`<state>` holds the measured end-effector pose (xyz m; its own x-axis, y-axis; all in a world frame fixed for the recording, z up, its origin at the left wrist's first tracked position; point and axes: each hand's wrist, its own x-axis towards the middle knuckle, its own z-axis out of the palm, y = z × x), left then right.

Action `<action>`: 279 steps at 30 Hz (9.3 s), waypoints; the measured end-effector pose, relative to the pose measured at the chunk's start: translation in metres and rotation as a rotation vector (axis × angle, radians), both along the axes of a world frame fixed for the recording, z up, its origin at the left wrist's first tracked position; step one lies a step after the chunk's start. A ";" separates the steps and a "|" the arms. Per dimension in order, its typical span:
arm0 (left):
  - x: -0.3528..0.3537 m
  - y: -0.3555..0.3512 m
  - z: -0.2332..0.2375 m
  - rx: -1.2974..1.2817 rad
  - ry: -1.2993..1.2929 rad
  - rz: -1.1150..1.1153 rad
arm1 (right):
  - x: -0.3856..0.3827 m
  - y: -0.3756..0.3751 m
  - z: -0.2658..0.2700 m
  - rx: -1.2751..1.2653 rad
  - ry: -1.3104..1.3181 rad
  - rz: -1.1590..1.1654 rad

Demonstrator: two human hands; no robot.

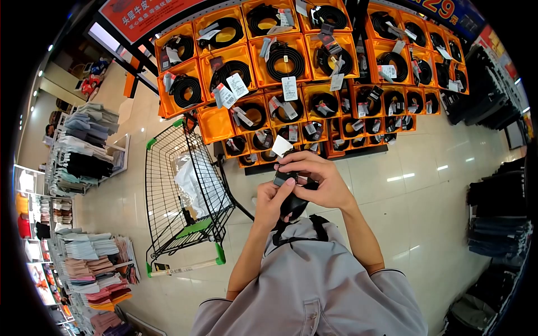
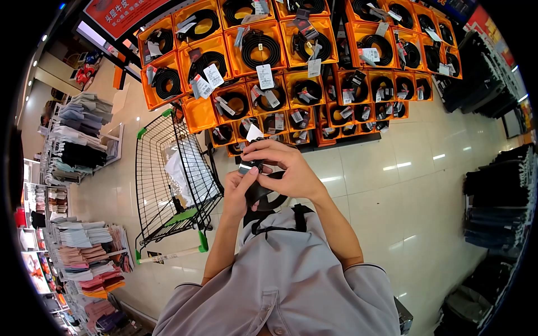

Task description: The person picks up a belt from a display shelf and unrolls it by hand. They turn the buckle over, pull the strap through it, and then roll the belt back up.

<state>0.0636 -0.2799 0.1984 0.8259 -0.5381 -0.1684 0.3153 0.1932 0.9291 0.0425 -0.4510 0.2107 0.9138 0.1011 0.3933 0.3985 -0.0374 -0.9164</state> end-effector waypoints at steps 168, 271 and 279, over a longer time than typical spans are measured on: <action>0.027 0.005 0.010 0.434 -0.834 -0.272 | -0.008 -0.016 0.008 -0.519 0.326 -0.271; 0.030 0.003 -0.015 0.609 -0.589 -0.486 | -0.039 -0.039 -0.041 -0.329 0.320 -0.083; 0.031 0.007 -0.011 0.542 -0.521 -0.440 | -0.036 -0.083 -0.064 -0.273 0.494 0.090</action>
